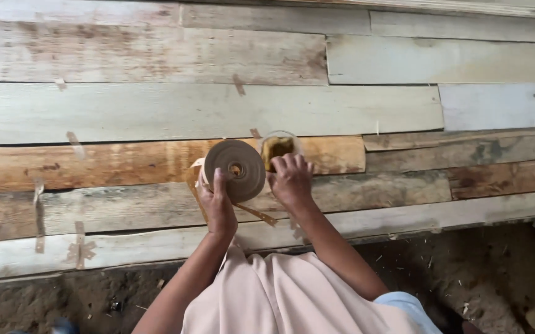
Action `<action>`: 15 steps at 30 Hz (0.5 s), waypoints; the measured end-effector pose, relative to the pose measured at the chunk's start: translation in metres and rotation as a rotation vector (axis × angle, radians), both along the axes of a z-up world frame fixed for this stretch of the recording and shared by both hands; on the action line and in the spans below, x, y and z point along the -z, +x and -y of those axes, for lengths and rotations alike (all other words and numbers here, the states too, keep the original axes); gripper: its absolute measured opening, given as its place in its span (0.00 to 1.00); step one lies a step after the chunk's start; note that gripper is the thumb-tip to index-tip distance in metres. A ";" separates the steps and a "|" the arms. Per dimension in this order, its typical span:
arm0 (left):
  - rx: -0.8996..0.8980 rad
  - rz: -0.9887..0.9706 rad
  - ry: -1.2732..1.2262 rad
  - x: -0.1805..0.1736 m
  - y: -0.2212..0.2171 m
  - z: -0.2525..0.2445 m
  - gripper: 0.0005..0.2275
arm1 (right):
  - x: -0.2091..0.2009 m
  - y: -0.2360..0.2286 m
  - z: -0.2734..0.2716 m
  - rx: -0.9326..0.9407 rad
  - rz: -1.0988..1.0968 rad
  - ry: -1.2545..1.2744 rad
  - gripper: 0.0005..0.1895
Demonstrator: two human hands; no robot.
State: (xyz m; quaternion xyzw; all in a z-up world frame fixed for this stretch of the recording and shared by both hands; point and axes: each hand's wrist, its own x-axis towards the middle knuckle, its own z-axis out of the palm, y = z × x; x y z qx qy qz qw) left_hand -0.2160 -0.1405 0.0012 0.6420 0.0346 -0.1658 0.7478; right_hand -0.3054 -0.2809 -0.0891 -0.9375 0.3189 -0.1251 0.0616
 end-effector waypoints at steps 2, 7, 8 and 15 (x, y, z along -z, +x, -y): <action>-0.006 0.019 -0.016 0.001 -0.005 0.004 0.23 | 0.010 -0.005 0.004 -0.056 -0.015 0.041 0.22; 0.035 0.057 -0.069 -0.014 -0.006 0.020 0.25 | -0.009 -0.006 0.005 -0.178 0.217 -0.156 0.08; 0.049 0.055 -0.089 -0.008 -0.002 0.023 0.25 | -0.018 -0.004 0.004 -0.119 0.229 -0.240 0.09; 0.183 -0.055 -0.184 0.025 -0.014 0.058 0.23 | 0.015 -0.073 0.060 0.348 -0.007 -0.279 0.06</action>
